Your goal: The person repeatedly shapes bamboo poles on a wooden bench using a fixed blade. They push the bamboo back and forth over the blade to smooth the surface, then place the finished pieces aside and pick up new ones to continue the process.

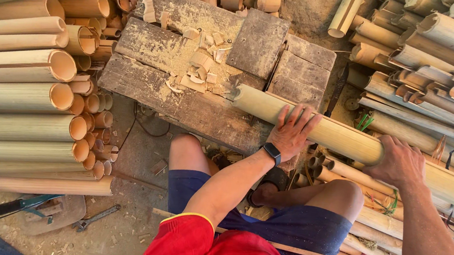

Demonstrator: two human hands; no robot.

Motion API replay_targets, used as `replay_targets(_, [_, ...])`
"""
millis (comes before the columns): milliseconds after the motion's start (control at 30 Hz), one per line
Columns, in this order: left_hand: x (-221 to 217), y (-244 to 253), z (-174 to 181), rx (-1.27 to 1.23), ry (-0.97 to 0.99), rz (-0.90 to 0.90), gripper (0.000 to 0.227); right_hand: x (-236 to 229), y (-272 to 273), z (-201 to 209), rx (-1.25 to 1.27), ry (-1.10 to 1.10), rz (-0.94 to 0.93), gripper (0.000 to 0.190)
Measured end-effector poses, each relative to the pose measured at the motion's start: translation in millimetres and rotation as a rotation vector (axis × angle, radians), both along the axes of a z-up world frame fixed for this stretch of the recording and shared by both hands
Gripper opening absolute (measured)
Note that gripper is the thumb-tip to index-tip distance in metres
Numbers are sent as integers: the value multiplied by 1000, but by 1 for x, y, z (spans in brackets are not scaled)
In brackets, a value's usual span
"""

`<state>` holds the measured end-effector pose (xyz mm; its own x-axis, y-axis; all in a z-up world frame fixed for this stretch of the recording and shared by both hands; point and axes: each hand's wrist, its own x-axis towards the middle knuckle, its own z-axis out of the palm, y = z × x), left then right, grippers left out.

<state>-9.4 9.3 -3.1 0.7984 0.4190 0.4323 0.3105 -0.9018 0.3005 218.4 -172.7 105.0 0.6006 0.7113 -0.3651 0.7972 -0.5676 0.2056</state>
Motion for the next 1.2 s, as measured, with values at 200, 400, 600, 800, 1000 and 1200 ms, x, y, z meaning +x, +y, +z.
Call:
replay_targets(200, [27,20,26,-216,316,-52,91,13,-9,-5,-3,-46,28,100])
replay_targets(400, [32,53,12,-183,30,-413,87,16,-23,2,103,-66,60,101])
replay_targets(600, [8,9,9,127,-193,17,82,21,-11,12,-150,-47,-32,93])
replay_targets(800, [53,28,19,-117,471,-107,91,29,-20,4,26,-41,16,97])
replay_targets(1000, [32,36,9,-72,-31,-391,77,38,-22,-3,88,-10,47,97])
replay_targets(1200, [26,3,10,28,-9,47,95,45,-10,2,-143,78,-129,93])
